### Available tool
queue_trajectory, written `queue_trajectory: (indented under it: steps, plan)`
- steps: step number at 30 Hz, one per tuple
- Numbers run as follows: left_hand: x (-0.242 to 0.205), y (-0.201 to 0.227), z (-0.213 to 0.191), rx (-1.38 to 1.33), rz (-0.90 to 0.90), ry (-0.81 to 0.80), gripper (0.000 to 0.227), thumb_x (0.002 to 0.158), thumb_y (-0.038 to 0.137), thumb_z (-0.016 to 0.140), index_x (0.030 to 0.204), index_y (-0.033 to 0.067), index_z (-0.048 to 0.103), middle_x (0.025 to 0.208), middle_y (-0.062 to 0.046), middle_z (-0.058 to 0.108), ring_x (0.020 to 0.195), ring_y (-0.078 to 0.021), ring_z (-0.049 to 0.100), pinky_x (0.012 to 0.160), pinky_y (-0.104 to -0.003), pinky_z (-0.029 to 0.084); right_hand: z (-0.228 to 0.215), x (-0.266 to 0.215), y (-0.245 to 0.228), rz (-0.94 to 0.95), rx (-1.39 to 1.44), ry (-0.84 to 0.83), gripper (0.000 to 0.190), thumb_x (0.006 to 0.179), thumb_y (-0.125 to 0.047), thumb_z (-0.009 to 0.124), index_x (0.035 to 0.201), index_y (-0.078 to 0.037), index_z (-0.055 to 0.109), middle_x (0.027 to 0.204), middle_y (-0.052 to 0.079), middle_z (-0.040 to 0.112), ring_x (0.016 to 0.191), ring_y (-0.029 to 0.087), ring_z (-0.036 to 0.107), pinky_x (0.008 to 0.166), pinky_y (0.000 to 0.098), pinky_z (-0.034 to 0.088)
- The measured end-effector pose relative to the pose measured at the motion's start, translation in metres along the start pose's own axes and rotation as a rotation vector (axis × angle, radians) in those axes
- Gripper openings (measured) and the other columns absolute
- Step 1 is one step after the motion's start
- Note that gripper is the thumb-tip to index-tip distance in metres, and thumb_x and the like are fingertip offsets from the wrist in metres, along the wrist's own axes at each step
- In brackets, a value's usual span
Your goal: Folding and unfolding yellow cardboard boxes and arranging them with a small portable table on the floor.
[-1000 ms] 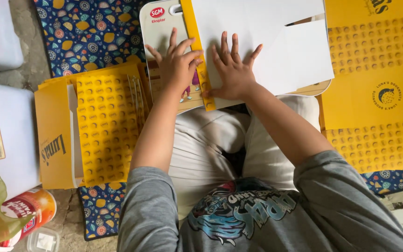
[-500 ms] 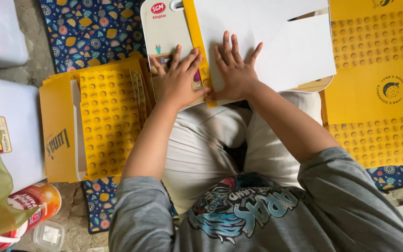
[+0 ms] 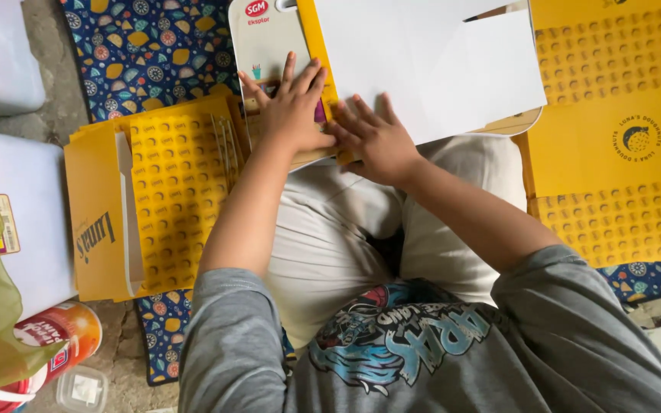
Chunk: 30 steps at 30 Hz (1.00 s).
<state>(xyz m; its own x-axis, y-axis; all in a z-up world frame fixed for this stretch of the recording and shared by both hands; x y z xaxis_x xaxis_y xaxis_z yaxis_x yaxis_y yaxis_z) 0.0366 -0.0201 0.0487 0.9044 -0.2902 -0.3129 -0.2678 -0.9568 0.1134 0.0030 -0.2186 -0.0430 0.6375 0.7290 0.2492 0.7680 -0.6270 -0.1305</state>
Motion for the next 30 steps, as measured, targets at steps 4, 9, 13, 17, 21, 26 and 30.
queue_trajectory:
  steps: [4,9,13,17,21,26,30]
  plan:
    - [-0.004,-0.001,0.004,-0.016,-0.009,0.008,0.111,0.071,0.063,0.069,0.163,0.0221,0.023,0.172,0.009,0.01,0.158,-0.0239,-0.001,0.1,-0.092,-0.011,0.005,-0.011,-0.01,-0.074,-0.042,0.294,0.052,0.096,-0.044,0.079,0.137,-0.013,0.07,0.139,0.005,0.07,0.131,0.033,0.062,0.111,0.0517,0.049]
    - [-0.001,-0.004,0.001,0.011,0.047,0.037,0.132,0.059,0.09,0.064,0.162,0.019,0.024,0.171,0.004,0.018,0.157,-0.0242,0.002,0.096,-0.093,-0.014,-0.033,-0.007,-0.03,-0.19,-0.06,0.648,0.005,0.099,-0.016,0.078,0.095,-0.012,0.079,0.101,0.0,0.08,0.102,0.021,0.077,0.087,0.0385,0.062]
    - [0.0,-0.003,-0.013,0.004,0.019,-0.073,0.1,0.081,0.078,0.037,0.163,0.0225,0.021,0.172,0.008,0.013,0.158,-0.0204,-0.002,0.099,-0.089,-0.018,-0.03,-0.013,-0.026,-0.203,-0.023,0.638,0.005,0.1,-0.021,0.079,0.101,-0.016,0.077,0.109,0.0,0.079,0.107,0.022,0.076,0.089,0.0386,0.061]
    - [-0.001,-0.017,0.006,-0.024,0.09,0.054,0.071,0.094,0.044,0.037,0.161,0.0222,0.027,0.166,0.006,0.03,0.157,-0.0202,0.015,0.102,-0.086,-0.02,-0.045,-0.009,-0.029,-0.191,-0.008,0.652,0.007,0.1,-0.023,0.078,0.104,-0.018,0.075,0.109,-0.002,0.08,0.101,0.02,0.078,0.081,0.0356,0.061]
    - [0.002,-0.033,0.031,-0.075,0.18,0.154,0.106,0.072,0.003,0.067,0.164,0.0321,0.022,0.148,0.003,0.058,0.152,-0.0259,0.035,0.102,-0.091,-0.012,-0.071,-0.003,-0.044,-0.136,0.012,0.663,0.021,0.106,-0.022,0.058,0.099,-0.021,0.078,0.089,-0.002,0.078,0.087,0.019,0.078,0.076,0.0334,0.059]
    - [-0.02,-0.018,0.042,-0.091,0.239,0.411,0.069,0.093,0.004,0.052,0.155,0.0337,0.043,0.129,0.005,0.067,0.147,-0.019,0.043,0.111,-0.08,-0.009,-0.117,0.015,-0.051,-0.133,0.015,0.608,0.018,0.105,-0.022,0.06,0.098,-0.021,0.077,0.084,-0.003,0.075,0.077,0.017,0.076,0.07,0.0338,0.058]
    - [0.003,-0.023,0.106,-0.252,0.291,0.76,0.034,0.106,0.04,0.053,0.084,0.0202,0.07,0.09,0.003,0.075,0.118,-0.0204,0.069,0.118,-0.075,0.001,-0.155,0.052,-0.038,-0.21,-0.044,0.59,0.01,0.099,-0.017,0.07,0.09,-0.016,0.074,0.081,0.003,0.072,0.07,0.024,0.073,0.065,0.0412,0.058]
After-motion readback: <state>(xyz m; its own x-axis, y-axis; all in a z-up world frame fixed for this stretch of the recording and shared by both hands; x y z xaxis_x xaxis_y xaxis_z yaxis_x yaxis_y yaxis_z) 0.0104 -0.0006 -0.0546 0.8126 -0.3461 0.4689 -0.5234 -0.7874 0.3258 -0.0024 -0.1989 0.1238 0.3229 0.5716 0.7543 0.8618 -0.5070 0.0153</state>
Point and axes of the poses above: each hand's wrist, its own x-axis towards the middle knuckle, its own z-axis out of the palm, y = z × x, the point moved 1 cm from there along x, towards the middle knuckle
